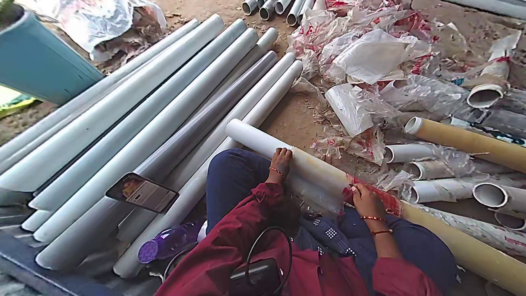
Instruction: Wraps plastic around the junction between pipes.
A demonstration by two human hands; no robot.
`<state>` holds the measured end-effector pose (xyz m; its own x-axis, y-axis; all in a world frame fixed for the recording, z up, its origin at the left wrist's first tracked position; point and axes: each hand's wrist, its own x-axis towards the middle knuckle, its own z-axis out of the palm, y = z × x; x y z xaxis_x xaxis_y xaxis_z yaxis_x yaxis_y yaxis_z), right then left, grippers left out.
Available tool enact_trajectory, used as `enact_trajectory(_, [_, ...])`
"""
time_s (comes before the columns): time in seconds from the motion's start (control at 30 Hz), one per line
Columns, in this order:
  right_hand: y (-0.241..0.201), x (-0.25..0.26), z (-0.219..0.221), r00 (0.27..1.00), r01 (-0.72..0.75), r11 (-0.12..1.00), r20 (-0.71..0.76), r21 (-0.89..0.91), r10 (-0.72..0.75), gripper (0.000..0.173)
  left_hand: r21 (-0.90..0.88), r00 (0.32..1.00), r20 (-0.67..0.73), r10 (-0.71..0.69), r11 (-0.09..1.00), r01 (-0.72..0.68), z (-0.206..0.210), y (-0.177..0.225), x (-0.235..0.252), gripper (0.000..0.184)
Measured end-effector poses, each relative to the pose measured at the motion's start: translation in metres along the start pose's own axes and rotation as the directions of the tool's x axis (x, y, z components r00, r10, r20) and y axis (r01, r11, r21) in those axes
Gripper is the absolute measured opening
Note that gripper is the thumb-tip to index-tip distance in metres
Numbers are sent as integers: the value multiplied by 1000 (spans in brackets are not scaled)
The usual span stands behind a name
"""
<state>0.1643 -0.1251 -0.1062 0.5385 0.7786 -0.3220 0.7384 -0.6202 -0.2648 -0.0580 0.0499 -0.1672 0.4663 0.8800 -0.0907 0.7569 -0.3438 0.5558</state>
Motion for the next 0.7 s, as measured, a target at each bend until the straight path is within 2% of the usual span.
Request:
enact_trajectory(0.07, [2,1,0,1000,-9,1000,5,1,9,34,-146,995,-102,-15,989,0,-2,-7,-3,24])
enact_trajectory(0.13, [4,2,0,1000,-4,1000,6,10,4,34,-224,991,-127,-49,974,19,-6,-9,-5,30])
enact_trajectory(0.23, [4,4,-1,1000,8,1000,6,16,-8,33,-161,993,-118,23,986,-42,-3,-8,-8,28])
enact_trajectory(0.33, [2,6,-2,1000,13,1000,5,26,-14,34,-103,957,-254,143,979,-174,11,-9,-10,19])
enact_trajectory(0.47, [7,8,-1,1000,27,997,-2,68,-27,34,24,939,-285,193,981,-194,17,-9,-10,17])
enact_trajectory(0.57, [13,10,2,997,48,943,-70,328,-26,31,103,960,-209,189,980,-170,13,-5,-10,20])
enact_trajectory(0.63, [18,13,8,987,85,795,-161,601,16,26,103,958,-173,229,971,-214,8,-4,-14,19])
enact_trajectory(0.7, [22,15,7,978,82,611,-183,787,105,23,110,950,-138,279,958,-265,6,0,-25,20])
